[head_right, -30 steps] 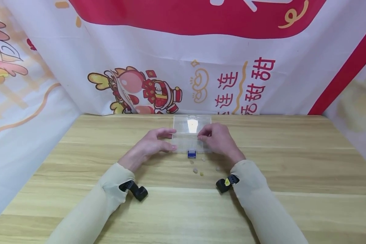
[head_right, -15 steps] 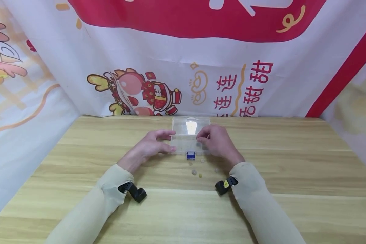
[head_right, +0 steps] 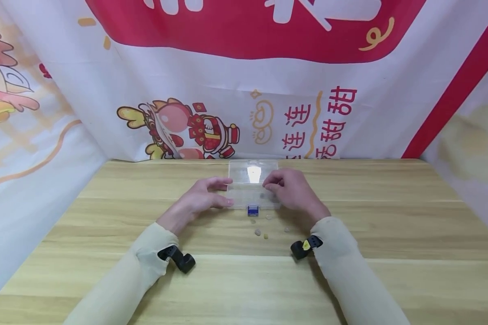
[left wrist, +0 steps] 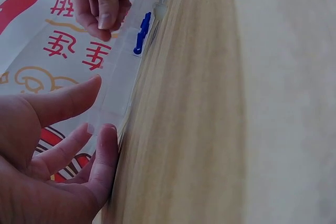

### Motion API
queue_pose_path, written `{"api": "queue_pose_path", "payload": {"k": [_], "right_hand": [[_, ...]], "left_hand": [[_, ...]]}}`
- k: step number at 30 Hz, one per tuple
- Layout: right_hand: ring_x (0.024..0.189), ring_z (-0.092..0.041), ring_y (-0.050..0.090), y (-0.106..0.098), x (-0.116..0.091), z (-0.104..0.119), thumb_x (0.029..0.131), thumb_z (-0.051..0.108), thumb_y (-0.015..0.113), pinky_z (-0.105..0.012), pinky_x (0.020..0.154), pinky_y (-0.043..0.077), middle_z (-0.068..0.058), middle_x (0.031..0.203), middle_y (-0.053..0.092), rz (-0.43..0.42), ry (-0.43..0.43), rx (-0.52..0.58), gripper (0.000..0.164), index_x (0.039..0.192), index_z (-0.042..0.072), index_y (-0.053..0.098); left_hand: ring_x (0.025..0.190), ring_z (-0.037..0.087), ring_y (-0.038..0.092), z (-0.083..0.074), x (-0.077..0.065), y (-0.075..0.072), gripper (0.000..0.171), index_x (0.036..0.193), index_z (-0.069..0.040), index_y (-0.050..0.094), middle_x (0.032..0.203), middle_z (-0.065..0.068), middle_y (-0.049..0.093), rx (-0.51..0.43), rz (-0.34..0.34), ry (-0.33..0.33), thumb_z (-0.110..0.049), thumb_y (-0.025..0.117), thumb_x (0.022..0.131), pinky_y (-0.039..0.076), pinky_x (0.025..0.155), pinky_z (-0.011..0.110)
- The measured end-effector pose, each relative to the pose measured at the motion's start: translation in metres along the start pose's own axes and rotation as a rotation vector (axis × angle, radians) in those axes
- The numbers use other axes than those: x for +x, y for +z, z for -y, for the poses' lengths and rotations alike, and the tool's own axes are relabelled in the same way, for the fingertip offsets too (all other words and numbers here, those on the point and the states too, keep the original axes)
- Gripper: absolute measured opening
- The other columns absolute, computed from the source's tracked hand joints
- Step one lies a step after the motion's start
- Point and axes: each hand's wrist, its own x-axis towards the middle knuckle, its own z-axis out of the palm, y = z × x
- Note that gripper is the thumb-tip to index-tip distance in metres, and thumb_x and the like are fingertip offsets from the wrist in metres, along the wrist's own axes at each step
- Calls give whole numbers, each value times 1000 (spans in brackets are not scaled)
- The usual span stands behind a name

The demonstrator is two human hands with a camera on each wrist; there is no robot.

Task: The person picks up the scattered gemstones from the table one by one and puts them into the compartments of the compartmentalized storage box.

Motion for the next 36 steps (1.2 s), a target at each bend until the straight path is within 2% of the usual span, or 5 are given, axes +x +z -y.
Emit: {"api": "queue_pose_path", "payload": {"k": [7, 16, 23, 28, 36], "right_hand": [[92, -24, 61, -16, -17, -3, 103, 15, 68, -33, 77, 52, -11, 106, 75, -3, -10, 52, 15, 112, 10, 79], [88, -22, 61, -28, -37, -22, 100, 12, 72, -28, 73, 52, -7, 97, 73, 35, -2, 69, 11, 108, 9, 79], [91, -24, 58, -30, -49, -28, 97, 14, 76, -25, 73, 50, -8, 99, 71, 203, 22, 140, 17, 114, 11, 78], [90, -23, 59, -32, -57, -32, 94, 14, 81, -24, 72, 49, -9, 98, 71, 328, 59, 192, 23, 116, 9, 77], [89, -21, 60, -27, -58, -39, 88, 16, 87, -24, 74, 52, -8, 95, 68, 401, 50, 183, 23, 109, 12, 78]], "left_hand": [[119, 28, 65, 0, -1, -1, 65, 146, -21, 63, 151, 10, 59, -2, 16, 8, -6, 85, 87, 62, 92, 32], [119, 28, 65, -2, 1, 2, 64, 147, -22, 62, 153, 9, 57, -5, 28, 8, -8, 85, 88, 61, 94, 33], [120, 28, 64, -2, 1, -2, 63, 148, -22, 61, 153, 9, 57, 18, 14, 4, -9, 83, 90, 60, 96, 34], [119, 28, 64, -4, 3, -2, 66, 149, -21, 61, 153, 9, 57, 2, 30, 15, -7, 84, 89, 61, 96, 34], [115, 27, 65, 2, 4, -1, 67, 147, -17, 62, 151, 12, 57, -33, 23, 15, 0, 84, 86, 62, 91, 31]]}}
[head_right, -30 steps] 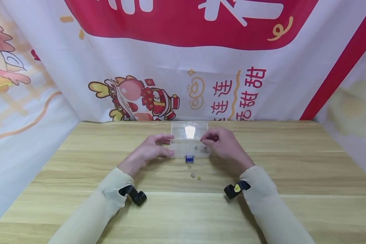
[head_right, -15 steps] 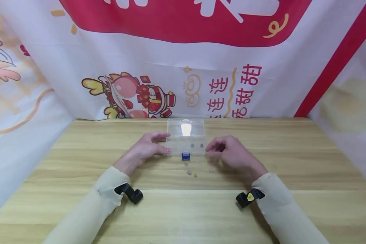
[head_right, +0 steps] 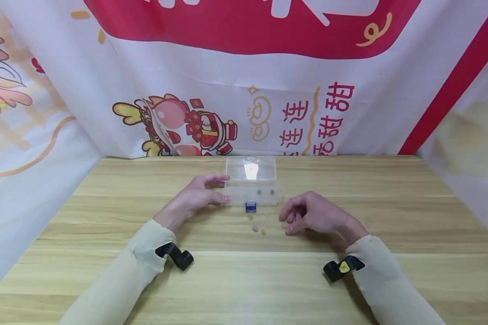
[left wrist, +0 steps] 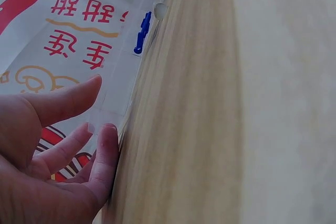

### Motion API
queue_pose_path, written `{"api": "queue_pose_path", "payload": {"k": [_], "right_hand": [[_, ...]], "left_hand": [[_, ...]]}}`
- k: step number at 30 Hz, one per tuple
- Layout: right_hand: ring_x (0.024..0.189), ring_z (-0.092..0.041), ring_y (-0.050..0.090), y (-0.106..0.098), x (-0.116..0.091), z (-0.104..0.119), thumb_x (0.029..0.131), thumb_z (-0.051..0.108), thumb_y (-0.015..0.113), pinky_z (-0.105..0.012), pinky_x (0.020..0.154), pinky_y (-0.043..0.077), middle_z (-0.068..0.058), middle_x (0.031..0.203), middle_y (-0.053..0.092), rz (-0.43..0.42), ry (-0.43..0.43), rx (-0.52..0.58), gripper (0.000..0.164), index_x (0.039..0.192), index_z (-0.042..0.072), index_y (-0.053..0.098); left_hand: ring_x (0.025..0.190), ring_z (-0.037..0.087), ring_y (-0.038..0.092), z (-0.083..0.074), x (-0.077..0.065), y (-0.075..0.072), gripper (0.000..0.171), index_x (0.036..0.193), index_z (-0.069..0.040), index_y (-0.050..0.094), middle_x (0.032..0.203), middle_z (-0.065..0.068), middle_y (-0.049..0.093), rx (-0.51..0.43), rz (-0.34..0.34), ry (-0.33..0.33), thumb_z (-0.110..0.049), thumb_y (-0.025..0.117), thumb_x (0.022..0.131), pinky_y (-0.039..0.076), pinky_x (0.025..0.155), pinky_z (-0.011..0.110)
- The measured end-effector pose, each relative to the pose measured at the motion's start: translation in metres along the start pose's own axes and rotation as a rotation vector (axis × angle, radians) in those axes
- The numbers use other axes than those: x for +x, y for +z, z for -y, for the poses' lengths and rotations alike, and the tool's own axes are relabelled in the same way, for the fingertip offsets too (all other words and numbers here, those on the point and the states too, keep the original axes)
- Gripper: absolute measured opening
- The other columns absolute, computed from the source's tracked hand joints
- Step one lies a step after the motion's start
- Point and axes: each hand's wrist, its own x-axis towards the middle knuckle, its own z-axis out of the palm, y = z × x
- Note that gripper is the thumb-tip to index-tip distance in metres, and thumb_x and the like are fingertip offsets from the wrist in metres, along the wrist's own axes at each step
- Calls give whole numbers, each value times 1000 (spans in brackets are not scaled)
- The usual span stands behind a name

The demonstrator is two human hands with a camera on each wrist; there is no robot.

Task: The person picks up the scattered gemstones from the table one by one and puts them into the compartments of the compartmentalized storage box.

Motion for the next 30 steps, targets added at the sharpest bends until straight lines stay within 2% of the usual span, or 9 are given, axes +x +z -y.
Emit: {"api": "queue_pose_path", "payload": {"k": [6, 15, 22, 30], "right_hand": [[89, -22, 58, 0, -1, -1, 88, 17, 87, -24, 74, 51, -7, 95, 67, -3, 17, -16, 20, 107, 15, 80], [85, -21, 59, -1, 1, 0, 88, 15, 86, -24, 73, 52, -6, 92, 68, 19, -21, -32, 16, 103, 15, 81], [83, -19, 61, 3, 3, 0, 91, 15, 83, -25, 72, 53, -5, 89, 71, 2, -25, -48, 10, 101, 14, 81], [86, -21, 59, 4, 2, 4, 94, 16, 80, -25, 73, 51, -5, 91, 69, -23, -11, -44, 7, 100, 13, 77]], "left_hand": [[112, 25, 67, -1, -1, 2, 68, 147, -19, 62, 153, 12, 57, 7, 14, 4, -1, 84, 85, 62, 90, 30], [112, 26, 67, -3, -3, -1, 66, 146, -20, 63, 151, 10, 58, 12, -6, -16, -2, 84, 86, 62, 89, 30], [108, 25, 70, -2, -4, -1, 68, 146, -20, 63, 152, 9, 58, 23, -16, -18, -2, 85, 85, 62, 88, 30], [111, 25, 69, -3, -4, 0, 66, 146, -22, 63, 151, 8, 58, 37, -20, -29, -4, 85, 86, 62, 90, 30]]}}
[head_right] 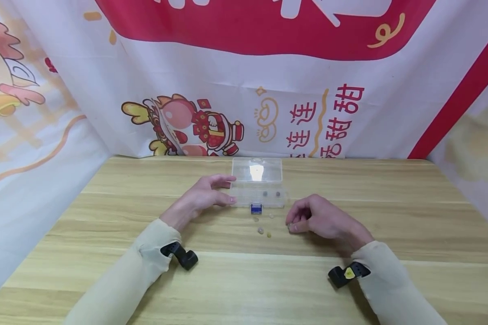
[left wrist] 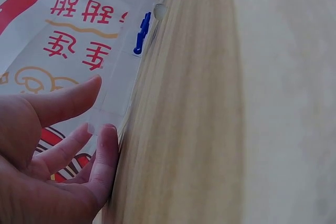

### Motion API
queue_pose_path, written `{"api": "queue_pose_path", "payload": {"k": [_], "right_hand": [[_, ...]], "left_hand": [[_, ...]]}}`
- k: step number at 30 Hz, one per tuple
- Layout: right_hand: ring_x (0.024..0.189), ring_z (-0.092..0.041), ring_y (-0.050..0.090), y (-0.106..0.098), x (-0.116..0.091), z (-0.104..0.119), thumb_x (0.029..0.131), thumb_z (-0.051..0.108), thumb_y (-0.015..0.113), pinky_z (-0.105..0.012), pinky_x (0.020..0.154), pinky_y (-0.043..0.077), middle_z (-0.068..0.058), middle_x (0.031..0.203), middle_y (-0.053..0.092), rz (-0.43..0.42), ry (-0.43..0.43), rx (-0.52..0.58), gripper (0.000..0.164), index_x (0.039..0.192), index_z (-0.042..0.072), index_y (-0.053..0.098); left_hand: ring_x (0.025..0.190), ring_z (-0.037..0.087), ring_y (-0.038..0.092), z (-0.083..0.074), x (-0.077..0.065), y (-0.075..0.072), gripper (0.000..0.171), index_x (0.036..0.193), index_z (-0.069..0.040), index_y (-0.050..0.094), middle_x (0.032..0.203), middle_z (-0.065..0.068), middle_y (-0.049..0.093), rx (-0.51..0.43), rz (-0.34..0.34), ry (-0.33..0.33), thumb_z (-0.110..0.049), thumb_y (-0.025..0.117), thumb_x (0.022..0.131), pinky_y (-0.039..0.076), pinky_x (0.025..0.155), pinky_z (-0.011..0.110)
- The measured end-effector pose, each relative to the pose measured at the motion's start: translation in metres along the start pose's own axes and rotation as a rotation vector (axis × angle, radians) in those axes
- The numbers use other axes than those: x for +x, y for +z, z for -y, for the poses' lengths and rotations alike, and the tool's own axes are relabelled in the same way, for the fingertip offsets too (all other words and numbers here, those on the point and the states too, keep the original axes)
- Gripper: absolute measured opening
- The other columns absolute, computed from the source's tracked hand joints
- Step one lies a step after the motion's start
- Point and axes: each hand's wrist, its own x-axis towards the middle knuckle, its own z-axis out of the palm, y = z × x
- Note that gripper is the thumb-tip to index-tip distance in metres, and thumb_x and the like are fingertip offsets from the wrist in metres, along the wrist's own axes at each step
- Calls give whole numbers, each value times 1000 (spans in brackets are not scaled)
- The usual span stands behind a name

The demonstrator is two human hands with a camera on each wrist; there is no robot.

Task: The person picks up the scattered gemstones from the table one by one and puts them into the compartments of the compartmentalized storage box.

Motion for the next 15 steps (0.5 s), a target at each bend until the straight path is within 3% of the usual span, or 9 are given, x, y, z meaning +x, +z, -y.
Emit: {"api": "queue_pose_path", "payload": {"k": [15], "right_hand": [[90, -22, 57, -2, 0, 2, 95, 19, 79, -25, 74, 49, -8, 97, 68, -29, 8, 32, 14, 106, 11, 75]], "left_hand": [[108, 24, 69, -1, 2, 0, 68, 147, -20, 62, 150, 10, 58, -20, 7, 5, -2, 85, 86, 62, 88, 29]]}}
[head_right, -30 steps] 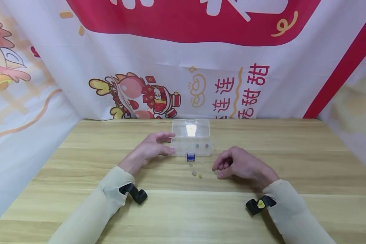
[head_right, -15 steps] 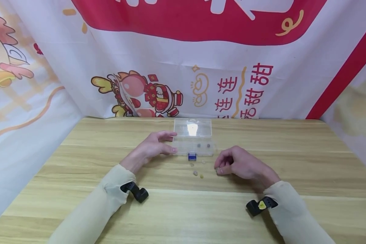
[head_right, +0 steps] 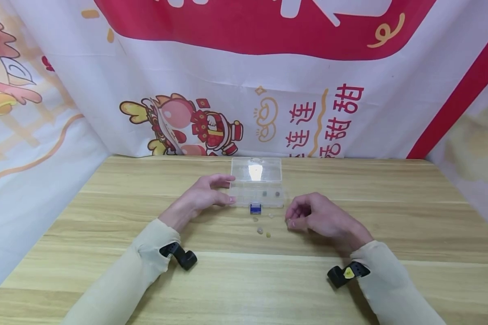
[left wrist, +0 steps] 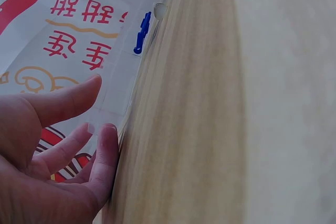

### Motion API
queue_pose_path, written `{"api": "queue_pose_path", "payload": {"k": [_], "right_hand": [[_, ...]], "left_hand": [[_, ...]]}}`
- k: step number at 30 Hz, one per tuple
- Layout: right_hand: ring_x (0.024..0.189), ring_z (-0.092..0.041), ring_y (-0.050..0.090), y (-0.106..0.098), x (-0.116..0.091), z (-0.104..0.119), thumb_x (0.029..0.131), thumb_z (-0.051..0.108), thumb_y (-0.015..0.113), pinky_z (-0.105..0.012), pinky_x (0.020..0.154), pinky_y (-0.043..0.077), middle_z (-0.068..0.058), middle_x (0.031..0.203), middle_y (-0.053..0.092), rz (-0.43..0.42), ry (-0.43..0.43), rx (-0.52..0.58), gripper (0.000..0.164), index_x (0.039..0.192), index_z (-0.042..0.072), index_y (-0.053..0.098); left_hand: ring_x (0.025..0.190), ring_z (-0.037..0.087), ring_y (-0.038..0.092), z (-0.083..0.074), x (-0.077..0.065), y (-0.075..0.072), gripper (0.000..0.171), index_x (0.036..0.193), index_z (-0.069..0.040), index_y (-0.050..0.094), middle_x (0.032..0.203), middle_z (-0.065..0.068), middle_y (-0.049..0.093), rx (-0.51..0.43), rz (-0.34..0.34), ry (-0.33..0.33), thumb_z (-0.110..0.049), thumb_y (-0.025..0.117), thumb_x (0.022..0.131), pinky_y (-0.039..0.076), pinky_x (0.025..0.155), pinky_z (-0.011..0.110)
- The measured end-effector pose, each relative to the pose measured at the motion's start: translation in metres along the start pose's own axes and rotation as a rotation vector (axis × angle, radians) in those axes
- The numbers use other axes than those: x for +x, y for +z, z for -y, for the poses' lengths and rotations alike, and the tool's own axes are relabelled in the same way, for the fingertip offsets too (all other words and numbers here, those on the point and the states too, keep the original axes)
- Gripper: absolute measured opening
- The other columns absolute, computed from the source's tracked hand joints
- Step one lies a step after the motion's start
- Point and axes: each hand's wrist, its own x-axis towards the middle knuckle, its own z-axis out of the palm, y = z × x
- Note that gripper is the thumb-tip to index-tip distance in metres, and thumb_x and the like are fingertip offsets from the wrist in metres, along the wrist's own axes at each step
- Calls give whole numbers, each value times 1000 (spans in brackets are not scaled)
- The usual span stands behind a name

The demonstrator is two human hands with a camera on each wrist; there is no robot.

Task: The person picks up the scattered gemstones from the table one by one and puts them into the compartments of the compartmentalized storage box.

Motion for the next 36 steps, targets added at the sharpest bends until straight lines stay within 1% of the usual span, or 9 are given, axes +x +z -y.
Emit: {"api": "queue_pose_path", "payload": {"k": [4, 8, 13, 16, 19, 22, 29, 32, 36], "right_hand": [[94, -23, 57, 0, 1, 3, 96, 21, 79, -26, 75, 48, -6, 107, 73, -32, 29, -12, 17, 112, 15, 79], [95, -23, 56, -2, 2, 7, 96, 21, 78, -27, 75, 48, -4, 113, 76, -87, 46, -59, 18, 113, 17, 81], [93, -24, 58, -5, 7, 16, 96, 23, 79, -29, 74, 48, -1, 107, 78, -186, 64, -125, 16, 112, 21, 82], [93, -23, 61, -6, 13, 22, 97, 23, 79, -30, 75, 49, 0, 105, 79, -241, 40, -136, 16, 112, 21, 83], [94, -23, 63, -6, 21, 28, 98, 22, 78, -31, 77, 51, -1, 106, 79, -277, 12, -123, 16, 113, 19, 82], [95, -23, 63, -4, 31, 34, 98, 21, 77, -32, 79, 51, -2, 107, 78, -296, 11, -110, 17, 114, 18, 82], [98, -24, 63, 4, 54, 46, 99, 20, 76, -34, 84, 51, -4, 110, 78, -305, 1, -83, 19, 117, 15, 81], [101, -25, 65, 9, 62, 50, 99, 18, 76, -35, 88, 52, -4, 112, 78, -319, 10, -68, 19, 117, 16, 81], [103, -25, 64, 14, 71, 52, 98, 18, 76, -35, 88, 52, -4, 115, 77, -333, 42, -42, 20, 118, 17, 81]], "left_hand": [[106, 24, 69, 1, 0, -1, 67, 146, -20, 63, 150, 10, 58, -3, -2, -2, -2, 85, 86, 63, 87, 29], [105, 24, 69, 1, 0, -1, 68, 146, -21, 63, 150, 9, 57, -5, -2, -7, -2, 85, 85, 62, 87, 29], [106, 24, 69, 1, 0, -2, 67, 146, -21, 63, 150, 9, 58, -5, -5, -5, -2, 85, 85, 62, 88, 29], [107, 24, 69, 1, -1, -2, 67, 146, -21, 63, 150, 9, 58, -2, -7, -3, -2, 85, 86, 62, 88, 29], [108, 25, 69, 1, -1, -3, 67, 146, -21, 63, 150, 9, 58, 1, -8, -5, -3, 85, 86, 62, 89, 30], [109, 25, 69, 2, 0, -3, 66, 146, -21, 63, 150, 9, 58, 0, -9, -1, -3, 85, 87, 62, 89, 30], [110, 25, 67, 2, 1, -3, 65, 145, -20, 63, 149, 10, 58, -6, -8, 6, -3, 85, 86, 62, 89, 30], [110, 25, 67, 2, 1, -3, 65, 145, -19, 64, 149, 10, 59, -9, -4, 9, -3, 85, 86, 62, 90, 31], [110, 25, 67, 2, 1, -2, 65, 146, -18, 63, 149, 11, 59, -8, 8, 9, -3, 85, 87, 62, 90, 30]]}}
